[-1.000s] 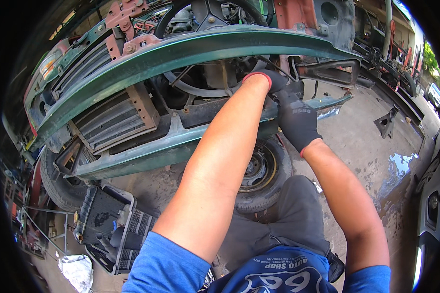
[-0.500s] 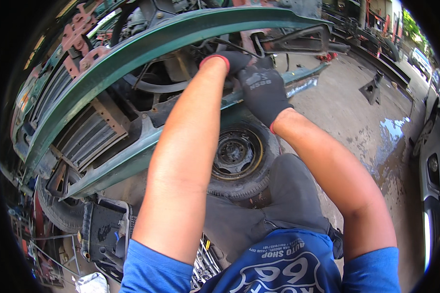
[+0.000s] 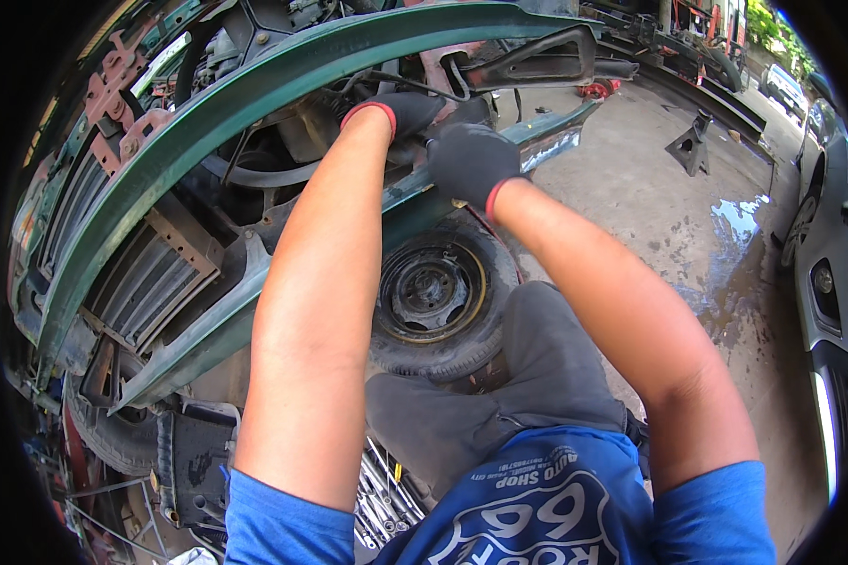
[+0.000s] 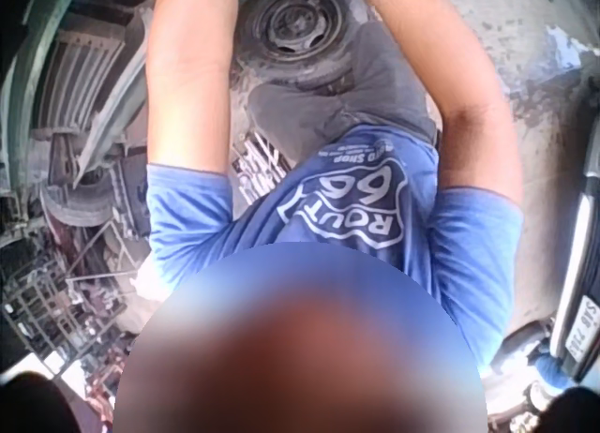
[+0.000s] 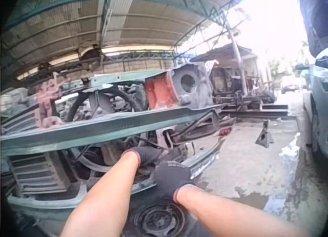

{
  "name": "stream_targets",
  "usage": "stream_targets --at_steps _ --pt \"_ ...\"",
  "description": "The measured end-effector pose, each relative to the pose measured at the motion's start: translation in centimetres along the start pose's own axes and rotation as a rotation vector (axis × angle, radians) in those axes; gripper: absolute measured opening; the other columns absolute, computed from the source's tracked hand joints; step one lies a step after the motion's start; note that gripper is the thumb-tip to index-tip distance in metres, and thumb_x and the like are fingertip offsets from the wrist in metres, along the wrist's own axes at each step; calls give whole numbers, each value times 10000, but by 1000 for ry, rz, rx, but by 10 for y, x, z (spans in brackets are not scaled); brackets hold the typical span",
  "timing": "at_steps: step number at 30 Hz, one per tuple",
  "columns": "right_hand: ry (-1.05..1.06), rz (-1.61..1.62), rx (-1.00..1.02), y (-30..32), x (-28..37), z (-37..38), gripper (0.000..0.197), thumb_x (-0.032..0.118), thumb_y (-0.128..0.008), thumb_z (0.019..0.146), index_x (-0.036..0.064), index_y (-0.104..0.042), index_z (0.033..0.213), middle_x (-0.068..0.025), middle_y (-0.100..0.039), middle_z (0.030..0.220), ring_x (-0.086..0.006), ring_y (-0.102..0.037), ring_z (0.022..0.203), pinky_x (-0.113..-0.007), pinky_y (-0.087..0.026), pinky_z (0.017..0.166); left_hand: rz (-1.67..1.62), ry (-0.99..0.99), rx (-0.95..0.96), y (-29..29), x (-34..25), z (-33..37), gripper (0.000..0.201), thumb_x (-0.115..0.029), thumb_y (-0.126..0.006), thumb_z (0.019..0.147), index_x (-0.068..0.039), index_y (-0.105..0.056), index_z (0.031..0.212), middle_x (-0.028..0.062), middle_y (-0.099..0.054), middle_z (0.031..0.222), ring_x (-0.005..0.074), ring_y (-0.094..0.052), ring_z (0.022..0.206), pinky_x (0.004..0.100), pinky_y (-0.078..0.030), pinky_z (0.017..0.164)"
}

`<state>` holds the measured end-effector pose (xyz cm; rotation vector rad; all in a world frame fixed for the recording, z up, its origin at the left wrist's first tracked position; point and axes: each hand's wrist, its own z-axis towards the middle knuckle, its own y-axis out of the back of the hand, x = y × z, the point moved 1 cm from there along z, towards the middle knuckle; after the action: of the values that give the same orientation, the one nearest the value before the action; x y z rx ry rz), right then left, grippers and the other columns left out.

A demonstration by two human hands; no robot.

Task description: The person uses a wrench to loosen and remove bolts from the front bumper of a green car, then detaches the bumper and sets it aside. The person then reaches into the engine bay to disconnect hoses and wires, and removes the air intake assembly.

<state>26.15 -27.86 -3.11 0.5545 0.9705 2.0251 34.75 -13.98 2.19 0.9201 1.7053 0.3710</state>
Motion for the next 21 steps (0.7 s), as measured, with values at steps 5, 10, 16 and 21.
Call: stream_targets --at_steps 5,10,16,21 --pt "-14 -51 -295 -3 13 -23 200 191 -594 901 68 -683 1031 -158 -734 890 -358 -726 852 -505 -560 723 153 -73 -81 6 4 -3 351 -385 -586 1004 -119 -691 1207 28 -700 1132 159 -622 947 329 -511 883" --pt "-148 144 48 -20 1 -7 152 192 -621 910 74 -717 925 -190 -718 846 -359 -727 789 -460 -570 660 428 -432 -125 9 3 14 420 -481 -649 951 -144 -727 1189 34 -729 1100 151 -646 924 364 -555 781" --pt "-489 384 12 -17 3 1 236 202 -578 904 69 -773 894 -178 -765 876 -307 -758 901 -438 -571 779 261 -298 -99 17 16 29 424 -480 -654 938 -100 -751 1100 38 -713 1009 145 -618 850 347 -506 768" --pt "-91 34 -394 -5 9 -17 140 145 -614 852 95 -657 976 -154 -700 963 -339 -709 874 -494 -544 739 56 -374 3 12 16 43 340 -388 -686 927 -86 -756 1067 29 -728 976 151 -634 820 333 -505 779"
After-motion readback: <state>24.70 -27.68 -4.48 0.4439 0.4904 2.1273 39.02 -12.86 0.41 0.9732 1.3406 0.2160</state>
